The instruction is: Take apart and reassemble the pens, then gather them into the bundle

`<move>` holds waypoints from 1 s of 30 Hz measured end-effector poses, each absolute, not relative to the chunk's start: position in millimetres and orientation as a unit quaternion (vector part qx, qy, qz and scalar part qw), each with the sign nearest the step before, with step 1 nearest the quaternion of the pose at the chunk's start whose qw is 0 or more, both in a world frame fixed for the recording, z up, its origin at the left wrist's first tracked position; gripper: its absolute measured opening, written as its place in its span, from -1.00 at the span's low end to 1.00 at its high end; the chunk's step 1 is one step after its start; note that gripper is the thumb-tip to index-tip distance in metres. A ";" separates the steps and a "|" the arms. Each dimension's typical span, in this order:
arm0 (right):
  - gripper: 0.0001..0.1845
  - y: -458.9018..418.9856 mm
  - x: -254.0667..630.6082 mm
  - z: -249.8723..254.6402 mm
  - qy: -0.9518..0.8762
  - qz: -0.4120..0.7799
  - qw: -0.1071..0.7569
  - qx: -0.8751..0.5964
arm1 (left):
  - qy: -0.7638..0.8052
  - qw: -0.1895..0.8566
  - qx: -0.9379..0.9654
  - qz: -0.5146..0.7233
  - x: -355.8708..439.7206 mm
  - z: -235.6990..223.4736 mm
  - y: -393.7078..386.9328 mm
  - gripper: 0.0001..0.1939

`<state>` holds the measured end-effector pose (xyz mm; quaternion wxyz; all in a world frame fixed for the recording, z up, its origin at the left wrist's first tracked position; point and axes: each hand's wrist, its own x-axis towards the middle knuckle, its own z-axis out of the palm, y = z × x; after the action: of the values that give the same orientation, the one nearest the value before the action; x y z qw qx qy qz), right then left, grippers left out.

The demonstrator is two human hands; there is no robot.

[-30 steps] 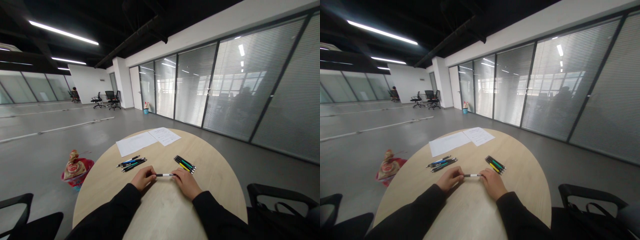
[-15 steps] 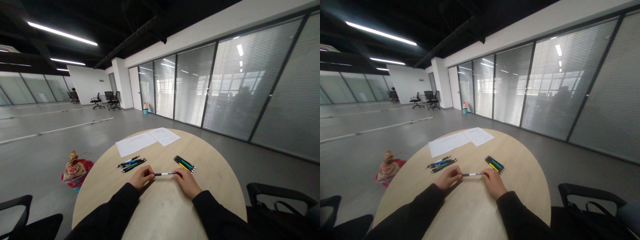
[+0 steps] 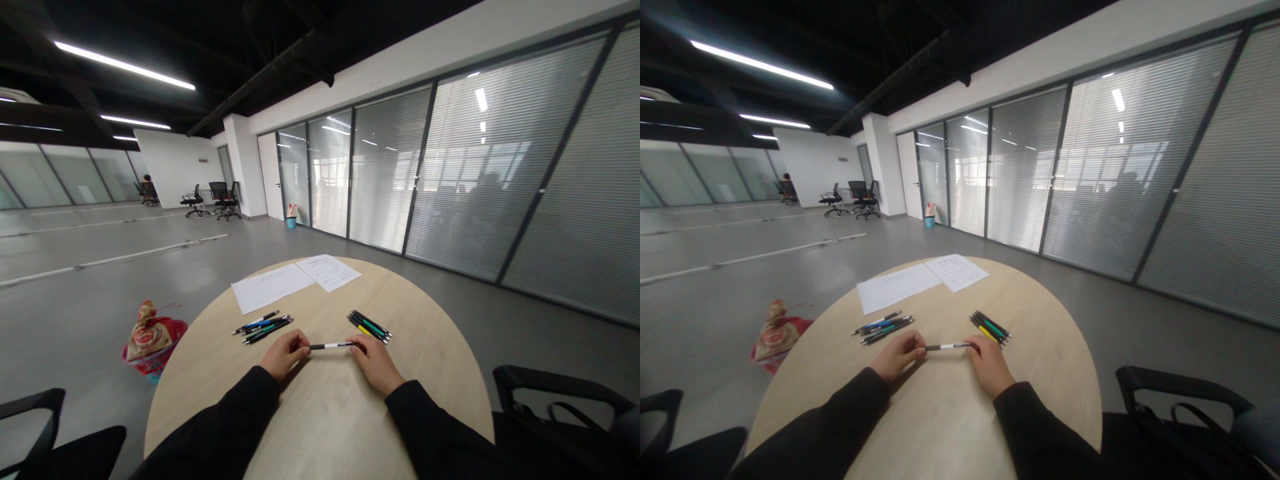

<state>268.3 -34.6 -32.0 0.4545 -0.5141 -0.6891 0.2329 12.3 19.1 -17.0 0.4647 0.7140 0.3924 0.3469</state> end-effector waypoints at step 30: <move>-0.69 -31.2 270.4 -37.1 -0.675 0.245 0.443 -0.537 | 0.411 0.419 0.736 0.337 4.7 -16.0 22.0 -0.78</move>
<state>270.4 -31.2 -37.1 0.4428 -0.5368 -0.6752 0.2446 4.7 22.0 -16.0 0.4194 0.7359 0.4110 0.3372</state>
